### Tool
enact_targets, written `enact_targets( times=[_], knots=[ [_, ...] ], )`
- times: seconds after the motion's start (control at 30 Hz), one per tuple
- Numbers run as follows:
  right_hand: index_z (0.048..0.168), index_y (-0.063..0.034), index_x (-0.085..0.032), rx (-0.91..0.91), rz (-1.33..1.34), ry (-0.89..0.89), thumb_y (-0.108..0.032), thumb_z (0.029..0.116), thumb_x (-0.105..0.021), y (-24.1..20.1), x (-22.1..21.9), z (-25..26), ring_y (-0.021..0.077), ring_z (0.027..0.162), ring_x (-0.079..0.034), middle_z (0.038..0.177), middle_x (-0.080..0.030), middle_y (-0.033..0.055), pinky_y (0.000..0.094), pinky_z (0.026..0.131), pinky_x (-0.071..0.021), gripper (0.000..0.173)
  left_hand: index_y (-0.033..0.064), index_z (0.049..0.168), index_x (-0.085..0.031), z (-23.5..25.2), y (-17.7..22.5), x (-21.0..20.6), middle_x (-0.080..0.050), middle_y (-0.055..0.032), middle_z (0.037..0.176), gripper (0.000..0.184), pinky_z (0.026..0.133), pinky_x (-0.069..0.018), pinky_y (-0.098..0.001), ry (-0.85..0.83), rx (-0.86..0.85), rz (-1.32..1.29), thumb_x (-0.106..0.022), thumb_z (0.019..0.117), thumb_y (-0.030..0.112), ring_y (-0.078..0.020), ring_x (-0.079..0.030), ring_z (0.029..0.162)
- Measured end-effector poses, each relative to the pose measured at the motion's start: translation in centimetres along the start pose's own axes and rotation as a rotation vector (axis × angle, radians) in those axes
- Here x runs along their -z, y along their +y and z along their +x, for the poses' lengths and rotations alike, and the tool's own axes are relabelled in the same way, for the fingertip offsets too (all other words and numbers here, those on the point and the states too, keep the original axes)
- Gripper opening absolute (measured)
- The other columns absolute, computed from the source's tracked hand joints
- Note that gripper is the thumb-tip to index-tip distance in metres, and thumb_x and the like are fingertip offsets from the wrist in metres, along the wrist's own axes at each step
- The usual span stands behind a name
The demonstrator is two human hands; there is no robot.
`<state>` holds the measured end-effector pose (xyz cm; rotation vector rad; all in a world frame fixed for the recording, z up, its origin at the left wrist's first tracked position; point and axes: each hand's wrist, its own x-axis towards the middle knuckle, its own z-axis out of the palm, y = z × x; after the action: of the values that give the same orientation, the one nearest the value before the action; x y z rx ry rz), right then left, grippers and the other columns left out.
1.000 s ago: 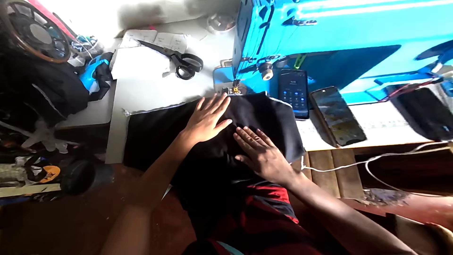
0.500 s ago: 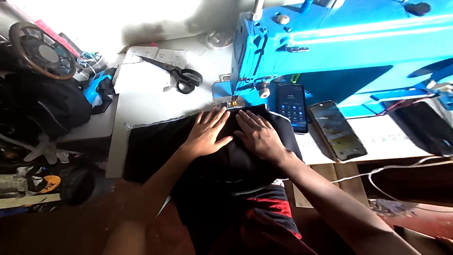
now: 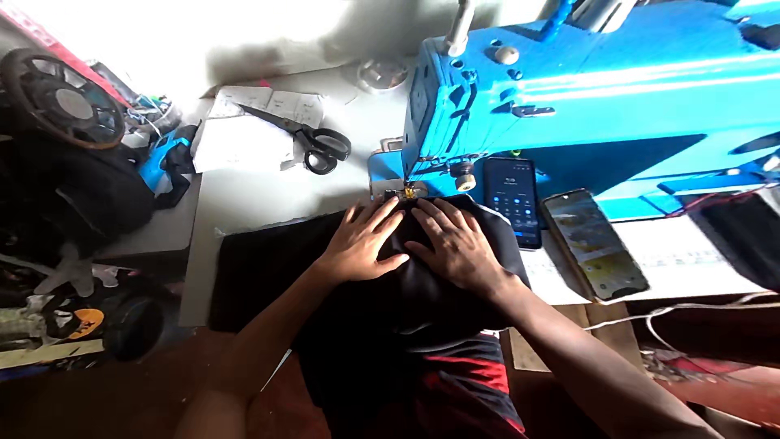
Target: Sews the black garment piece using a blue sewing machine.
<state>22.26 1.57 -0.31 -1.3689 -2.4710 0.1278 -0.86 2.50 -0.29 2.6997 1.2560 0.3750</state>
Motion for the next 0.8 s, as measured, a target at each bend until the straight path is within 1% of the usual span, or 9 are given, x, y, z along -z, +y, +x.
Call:
enact_targets(
  times=[0.07,0.1,0.23,0.37,0.47,0.53,0.63,0.73,0.8],
  knots=[
    [0.142,-0.0038,-0.058,0.023,0.008,-0.021,-0.054,0.1043,-0.042,0.1,0.4,0.1,0.0374,0.146,-0.042,0.158,-0.047,0.0133,0.0587,0.113,-0.0372,0.065,0.0120,0.148,-0.055,0.1,0.0,0.1,-0.038,-0.0105,0.164,0.076,0.119,-0.0271,-0.0621,-0.009,-0.016,0.006,-0.046,0.0955,0.066,-0.0312,-0.031,0.154],
    [0.141,-0.0038,-0.059,0.032,0.016,-0.032,-0.055,0.1042,-0.043,0.2,0.6,0.2,0.0369,0.146,-0.042,0.158,-0.047,0.0123,0.0583,0.113,-0.0371,0.065,0.0122,0.148,-0.055,0.1,0.0,0.1,-0.038,-0.0109,0.164,0.076,0.119,-0.0269,-0.0617,-0.016,-0.021,0.007,-0.046,0.0954,0.066,-0.0313,-0.030,0.154],
    [0.135,-0.0044,-0.064,0.053,0.024,-0.026,-0.057,0.1028,-0.045,0.3,1.0,0.1,0.0368,0.140,-0.050,0.150,-0.057,0.0128,0.0594,0.110,-0.0396,0.065,0.0127,0.147,-0.056,0.1,0.4,0.5,-0.041,-0.0107,0.162,0.078,0.120,-0.0255,-0.0609,-0.065,-0.028,0.004,-0.043,0.0951,0.070,-0.0309,-0.031,0.153],
    [0.139,-0.0083,-0.062,0.029,-0.012,-0.037,-0.060,0.1035,-0.041,0.3,0.9,-0.1,0.0347,0.142,-0.048,0.153,-0.054,0.0091,0.0631,0.113,-0.0348,0.066,0.0157,0.149,-0.054,0.1,0.3,0.1,-0.043,-0.0090,0.161,0.080,0.124,-0.0154,-0.0631,-0.056,-0.005,-0.015,-0.043,0.0940,0.073,-0.0318,-0.026,0.155],
    [0.140,-0.0090,-0.061,0.027,-0.024,-0.030,-0.059,0.1036,-0.041,0.6,0.8,0.1,0.0339,0.143,-0.048,0.154,-0.053,0.0076,0.0638,0.113,-0.0348,0.065,0.0110,0.152,-0.049,0.5,0.0,0.0,-0.043,-0.0085,0.161,0.088,0.124,-0.0147,-0.0634,-0.045,0.002,-0.011,-0.044,0.0924,0.075,-0.0310,-0.027,0.155],
    [0.138,-0.0087,-0.062,0.033,-0.026,-0.012,-0.058,0.1029,-0.043,0.8,0.7,0.3,0.0340,0.142,-0.049,0.153,-0.054,0.0079,0.0628,0.112,-0.0353,0.064,0.0089,0.153,-0.048,0.8,-0.1,0.1,-0.043,-0.0081,0.161,0.090,0.124,-0.0144,-0.0632,-0.041,0.005,-0.007,-0.045,0.0917,0.075,-0.0297,-0.027,0.155],
    [0.139,-0.0085,-0.061,0.036,-0.023,-0.015,-0.058,0.1026,-0.044,1.0,0.5,0.5,0.0345,0.142,-0.048,0.153,-0.054,0.0084,0.0614,0.113,-0.0347,0.064,0.0089,0.152,-0.048,0.9,-0.2,0.1,-0.042,-0.0075,0.162,0.091,0.124,-0.0141,-0.0631,-0.045,0.008,0.005,-0.045,0.0914,0.076,-0.0290,-0.026,0.156],
    [0.138,-0.0073,-0.062,0.043,0.022,-0.036,-0.058,0.1008,-0.049,1.4,0.5,0.7,0.0391,0.142,-0.046,0.152,-0.054,0.0126,0.0637,0.112,-0.0350,0.064,0.0076,0.149,-0.053,1.1,-0.4,-0.1,-0.040,-0.0107,0.162,0.091,0.124,-0.0159,-0.0630,-0.032,-0.001,-0.003,-0.048,0.0894,0.076,-0.0306,-0.026,0.156],
    [0.135,-0.0081,-0.064,0.054,0.061,-0.047,-0.062,0.0982,-0.051,1.9,0.7,1.0,0.0412,0.142,-0.045,0.152,-0.052,0.0145,0.0646,0.111,-0.0350,0.067,0.0072,0.148,-0.053,1.3,-0.5,0.0,-0.038,-0.0105,0.164,0.092,0.124,-0.0168,-0.0611,-0.042,0.002,-0.014,-0.050,0.0881,0.076,-0.0291,-0.024,0.156]
  ],
)
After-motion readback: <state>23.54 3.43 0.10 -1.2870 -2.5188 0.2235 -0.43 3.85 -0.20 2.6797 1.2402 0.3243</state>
